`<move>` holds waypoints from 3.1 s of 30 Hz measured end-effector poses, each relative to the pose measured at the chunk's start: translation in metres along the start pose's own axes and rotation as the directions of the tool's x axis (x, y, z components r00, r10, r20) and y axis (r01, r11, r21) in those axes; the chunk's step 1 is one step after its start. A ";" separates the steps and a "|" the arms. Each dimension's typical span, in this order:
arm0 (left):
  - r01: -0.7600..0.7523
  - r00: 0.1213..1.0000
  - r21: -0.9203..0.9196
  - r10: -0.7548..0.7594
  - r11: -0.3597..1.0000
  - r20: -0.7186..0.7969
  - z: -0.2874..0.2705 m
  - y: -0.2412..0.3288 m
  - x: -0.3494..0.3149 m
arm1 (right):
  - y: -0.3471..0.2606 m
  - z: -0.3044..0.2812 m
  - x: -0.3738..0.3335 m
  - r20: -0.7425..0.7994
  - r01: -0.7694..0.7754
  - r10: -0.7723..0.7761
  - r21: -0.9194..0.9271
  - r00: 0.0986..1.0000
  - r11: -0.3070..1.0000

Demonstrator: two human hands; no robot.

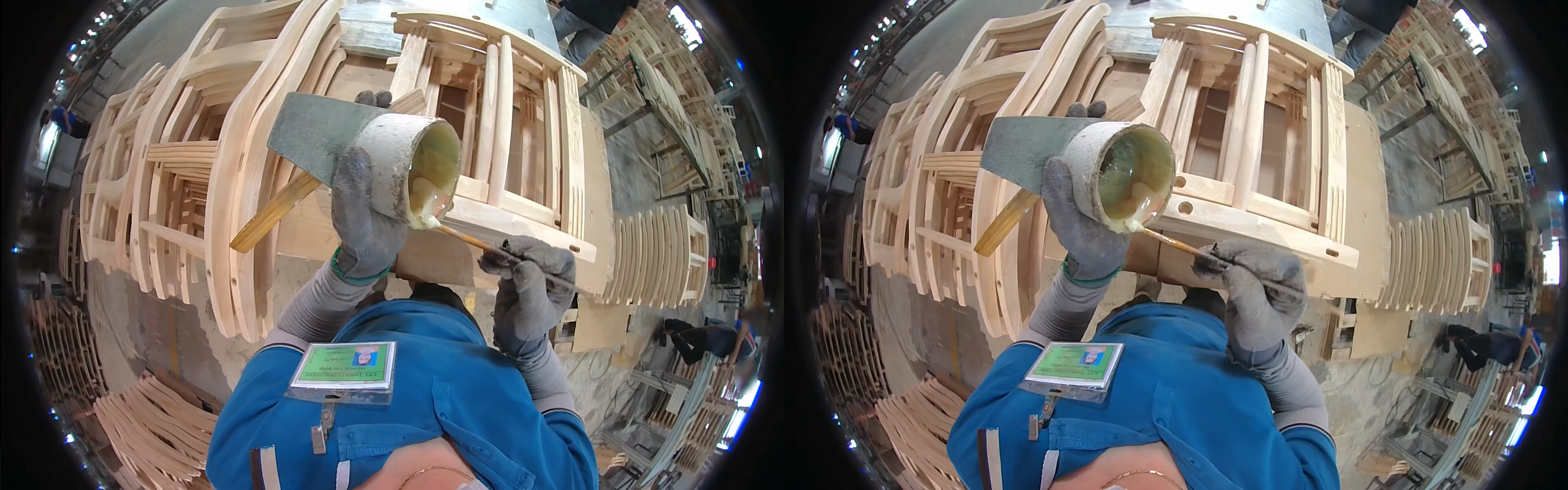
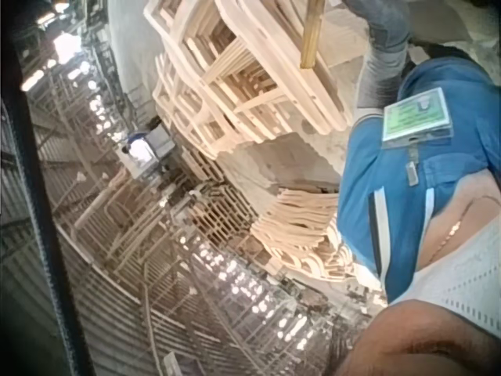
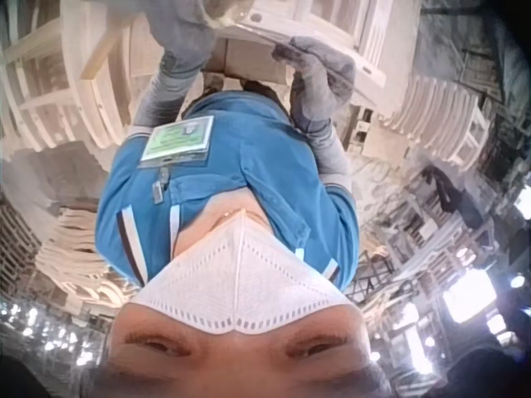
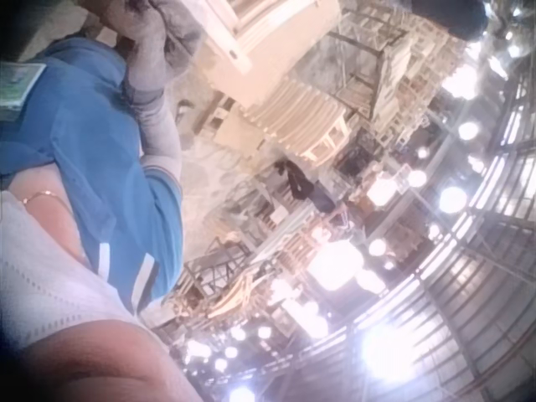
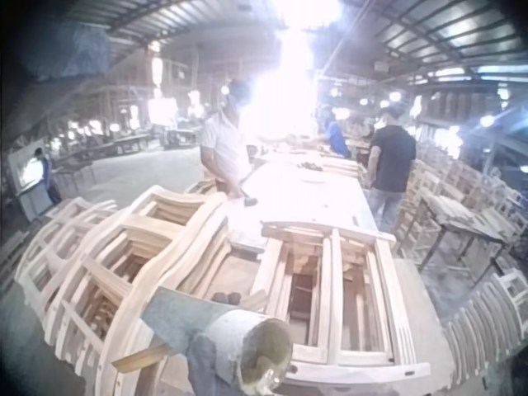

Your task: The person applies glue to the joints of wooden chair frames using a brush and a small container. They repeatedly dip the brush into the container and apply glue to multiple chair frames arranged on a workbench in a workshop.

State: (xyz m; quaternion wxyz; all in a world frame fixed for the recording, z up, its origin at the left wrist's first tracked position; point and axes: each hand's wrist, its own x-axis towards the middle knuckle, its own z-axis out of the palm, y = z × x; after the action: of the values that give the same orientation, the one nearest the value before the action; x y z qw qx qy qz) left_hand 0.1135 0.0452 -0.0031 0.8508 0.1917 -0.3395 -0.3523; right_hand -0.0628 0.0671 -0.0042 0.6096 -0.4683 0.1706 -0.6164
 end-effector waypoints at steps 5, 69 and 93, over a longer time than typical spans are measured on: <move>-0.011 0.997 0.202 0.027 0.979 -0.079 -0.033 -0.003 -0.008 | -0.018 -0.007 0.047 -0.092 -0.115 0.086 -0.383 0.992 0.916; -0.095 0.996 0.292 0.092 0.952 0.023 -0.025 0.013 0.013 | -0.006 0.004 0.025 0.402 0.096 -0.009 -0.197 0.916 0.976; -0.011 0.937 0.256 0.099 0.967 -0.335 -0.031 -0.036 0.074 | 0.087 -0.079 0.440 0.133 0.047 0.083 -0.759 0.988 0.649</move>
State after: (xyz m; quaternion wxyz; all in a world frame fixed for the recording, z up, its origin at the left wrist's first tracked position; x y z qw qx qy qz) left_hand 0.1574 -0.0306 -0.0124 0.8757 0.3466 -0.2318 -0.2434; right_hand 0.0067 -0.3794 0.0502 0.3747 -0.7254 0.3697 -0.4435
